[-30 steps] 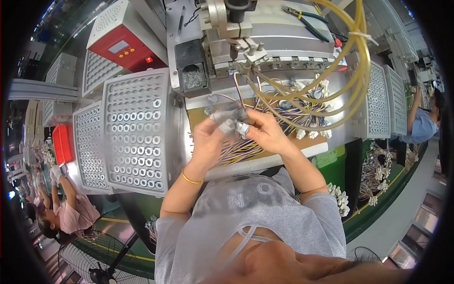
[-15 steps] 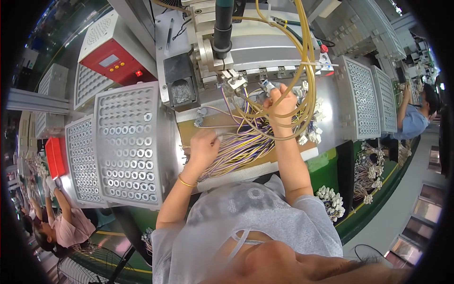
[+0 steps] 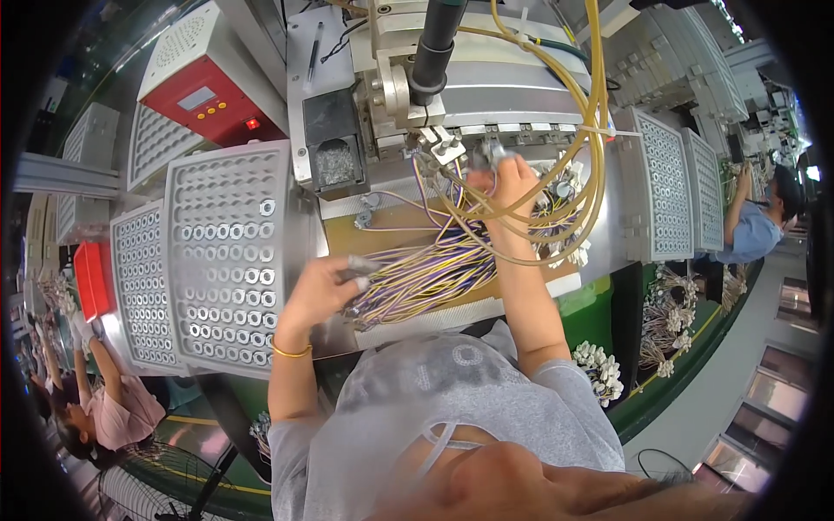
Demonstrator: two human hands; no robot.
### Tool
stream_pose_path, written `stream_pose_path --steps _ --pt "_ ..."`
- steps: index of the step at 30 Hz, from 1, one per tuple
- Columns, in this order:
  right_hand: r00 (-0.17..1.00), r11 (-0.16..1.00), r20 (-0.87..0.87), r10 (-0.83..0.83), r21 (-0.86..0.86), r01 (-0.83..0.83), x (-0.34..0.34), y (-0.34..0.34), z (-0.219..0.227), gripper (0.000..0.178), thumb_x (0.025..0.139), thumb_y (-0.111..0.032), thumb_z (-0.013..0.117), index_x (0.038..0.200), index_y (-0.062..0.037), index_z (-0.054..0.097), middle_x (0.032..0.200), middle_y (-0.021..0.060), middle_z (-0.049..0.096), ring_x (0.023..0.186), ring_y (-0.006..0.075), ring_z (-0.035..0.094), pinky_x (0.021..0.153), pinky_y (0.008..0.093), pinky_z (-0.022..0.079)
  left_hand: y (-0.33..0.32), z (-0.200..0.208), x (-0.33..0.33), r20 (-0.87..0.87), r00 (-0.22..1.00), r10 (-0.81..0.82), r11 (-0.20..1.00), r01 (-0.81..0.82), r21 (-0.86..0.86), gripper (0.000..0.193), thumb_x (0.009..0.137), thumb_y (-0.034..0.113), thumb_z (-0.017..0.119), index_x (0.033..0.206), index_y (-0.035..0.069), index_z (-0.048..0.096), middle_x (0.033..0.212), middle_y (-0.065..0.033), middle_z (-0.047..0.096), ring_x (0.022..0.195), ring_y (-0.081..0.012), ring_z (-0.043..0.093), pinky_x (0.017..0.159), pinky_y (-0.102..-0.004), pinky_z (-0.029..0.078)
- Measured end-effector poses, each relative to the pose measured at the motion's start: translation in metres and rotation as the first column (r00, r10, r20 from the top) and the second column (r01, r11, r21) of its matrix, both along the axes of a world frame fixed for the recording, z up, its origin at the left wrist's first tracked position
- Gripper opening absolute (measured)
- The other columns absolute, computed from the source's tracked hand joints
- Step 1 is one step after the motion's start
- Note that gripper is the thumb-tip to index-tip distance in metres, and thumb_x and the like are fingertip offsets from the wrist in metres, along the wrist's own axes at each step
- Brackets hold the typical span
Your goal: The person takes metal rings from a tray and attaches them onto wire harness connectors by hand, then bundles the assembled wire harnesses and places them into a bin.
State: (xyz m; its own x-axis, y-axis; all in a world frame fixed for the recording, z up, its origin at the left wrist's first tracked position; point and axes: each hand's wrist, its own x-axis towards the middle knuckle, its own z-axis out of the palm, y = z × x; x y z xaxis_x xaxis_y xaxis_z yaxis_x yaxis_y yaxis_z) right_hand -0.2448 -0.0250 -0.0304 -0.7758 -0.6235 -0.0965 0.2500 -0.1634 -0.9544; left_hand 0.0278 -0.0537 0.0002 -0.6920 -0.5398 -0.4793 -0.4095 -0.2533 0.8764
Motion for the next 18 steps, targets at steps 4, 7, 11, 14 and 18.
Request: stream_pose_path --steps 4,7,11,14,18 --pt "0.995 0.998 0.083 0.050 -0.031 -0.047 0.003 -0.007 0.020 0.012 0.077 -0.008 0.047 0.073 0.0029 0.049 0.060 0.0073 0.052 0.044 0.0173 0.056 0.039 0.0271 0.046 0.000 -0.007 0.024 -0.026 0.970 0.241 0.926 -0.238 -0.294 0.019 0.074 -0.003 0.060 0.093 -0.004 0.061 0.079 -0.0018 0.062 0.064 -0.0054 0.054 0.057 -0.0166 0.043" --pt "0.805 0.948 -0.558 0.201 0.319 -0.016 -0.019 0.020 0.016 0.013 0.077 -0.008 0.050 0.068 0.0005 0.054 0.056 0.0040 0.054 0.046 0.0122 0.053 0.040 0.0238 0.041 -0.004 0.007 0.033 -0.034 0.942 0.334 0.834 -0.312 -0.455 0.018 0.076 -0.005 0.058 0.094 -0.005 0.060 0.085 -0.0045 0.062 0.077 -0.0071 0.056 0.066 -0.0191 0.045" --pt "0.661 0.951 -0.686 0.305 0.260 -0.169 0.020 0.057 0.039 0.008 0.072 -0.007 0.057 0.074 0.0010 0.058 0.058 0.0071 0.056 0.049 0.0157 0.052 0.046 0.0258 0.042 0.002 0.012 0.022 -0.222 0.850 0.478 0.845 -0.514 -0.147 0.022 0.074 -0.006 0.060 0.096 -0.004 0.060 0.083 -0.0046 0.063 0.072 -0.0088 0.057 0.063 -0.0201 0.047" --pt "0.323 0.880 -0.922 0.213 0.037 -0.474 0.078 0.037 0.042 0.013 0.065 -0.004 0.063 0.076 0.0022 0.057 0.063 0.0106 0.055 0.049 0.0227 0.051 0.047 0.0308 0.041 0.003 0.014 0.021 -0.392 0.800 0.455 0.890 -0.421 0.174 0.024 0.073 -0.004 0.062 0.097 -0.004 0.060 0.083 -0.0063 0.063 0.070 -0.0103 0.059 0.062 -0.0216 0.049" --pt "0.196 0.743 -0.938 0.286 0.088 -0.664 0.104 0.028 0.033 0.015 0.065 -0.001 0.063 0.078 0.0023 0.056 0.063 0.0104 0.053 0.050 0.0245 0.051 0.047 0.0327 0.041 -0.006 0.013 0.015 -0.392 0.774 0.497 0.864 -0.482 0.144 0.025 0.074 -0.002 0.061 0.099 -0.002 0.060 0.083 -0.0044 0.063 0.070 -0.0100 0.058 0.063 -0.0238 0.049"
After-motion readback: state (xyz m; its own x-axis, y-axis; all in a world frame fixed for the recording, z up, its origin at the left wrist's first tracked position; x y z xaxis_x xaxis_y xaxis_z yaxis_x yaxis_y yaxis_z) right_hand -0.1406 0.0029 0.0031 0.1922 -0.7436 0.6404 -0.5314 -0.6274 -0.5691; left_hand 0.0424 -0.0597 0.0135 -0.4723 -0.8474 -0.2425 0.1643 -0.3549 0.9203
